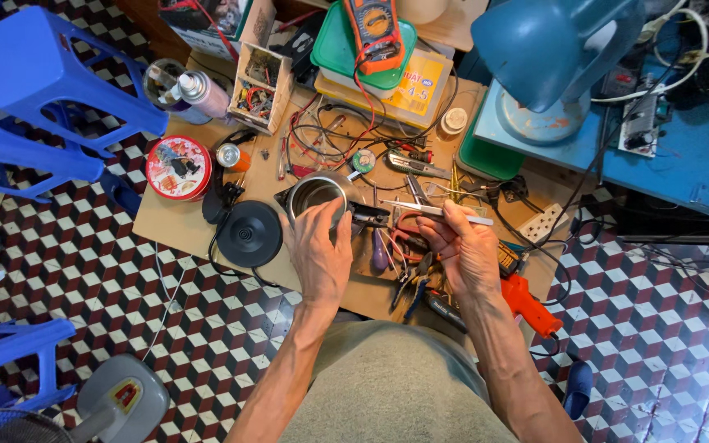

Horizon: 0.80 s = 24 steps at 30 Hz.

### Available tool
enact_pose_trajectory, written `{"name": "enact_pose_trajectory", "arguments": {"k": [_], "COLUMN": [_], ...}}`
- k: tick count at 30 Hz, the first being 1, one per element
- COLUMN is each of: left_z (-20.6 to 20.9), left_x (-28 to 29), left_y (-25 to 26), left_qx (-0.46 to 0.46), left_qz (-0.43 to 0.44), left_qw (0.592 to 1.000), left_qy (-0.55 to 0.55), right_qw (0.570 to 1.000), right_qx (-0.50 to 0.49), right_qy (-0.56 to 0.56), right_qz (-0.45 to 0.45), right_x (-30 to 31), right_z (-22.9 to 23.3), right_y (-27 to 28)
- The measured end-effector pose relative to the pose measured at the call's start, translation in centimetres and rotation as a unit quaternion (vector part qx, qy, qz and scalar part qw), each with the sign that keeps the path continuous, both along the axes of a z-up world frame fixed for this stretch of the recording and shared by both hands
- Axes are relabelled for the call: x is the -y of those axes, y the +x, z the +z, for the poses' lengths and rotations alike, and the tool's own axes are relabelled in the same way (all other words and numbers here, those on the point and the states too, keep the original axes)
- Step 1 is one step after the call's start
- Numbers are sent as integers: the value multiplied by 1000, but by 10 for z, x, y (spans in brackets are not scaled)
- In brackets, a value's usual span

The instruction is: The person disassembles a stainless steel electric kettle, removes a small component, cleans it with a cloth, and reassembles the kettle using a cordless drill to tighten screws. The person also uses pliers and a screwdriver during the process.

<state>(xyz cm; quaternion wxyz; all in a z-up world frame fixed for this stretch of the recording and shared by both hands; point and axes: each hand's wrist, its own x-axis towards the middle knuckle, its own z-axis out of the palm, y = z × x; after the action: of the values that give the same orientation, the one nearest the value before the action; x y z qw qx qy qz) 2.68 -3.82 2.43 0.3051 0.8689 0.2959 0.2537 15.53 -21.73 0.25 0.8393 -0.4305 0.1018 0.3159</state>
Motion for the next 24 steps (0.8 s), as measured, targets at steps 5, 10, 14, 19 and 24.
{"name": "enact_pose_trajectory", "arguments": {"k": [5,10,14,19,24], "left_z": [7,14,15,7,-12], "left_x": [16,11,4,-6,-10], "left_y": [40,71,91,117,143], "left_qx": [151,155,158,142,130], "left_qz": [-82,-130,-142,-151,-161], "left_qw": [824,775,725,701,680], "left_qy": [-539,-599,-655,-683,-703], "right_qw": [998,997,994,990,980], "right_qx": [-35,-32,-23,7,-6], "right_qy": [28,44,35,18,-35], "right_qz": [-33,-61,-99,-138,-194], "right_x": [12,12,8,1,-11], "right_z": [3,12,15,19,25], "right_y": [13,21,30,40,45]}}
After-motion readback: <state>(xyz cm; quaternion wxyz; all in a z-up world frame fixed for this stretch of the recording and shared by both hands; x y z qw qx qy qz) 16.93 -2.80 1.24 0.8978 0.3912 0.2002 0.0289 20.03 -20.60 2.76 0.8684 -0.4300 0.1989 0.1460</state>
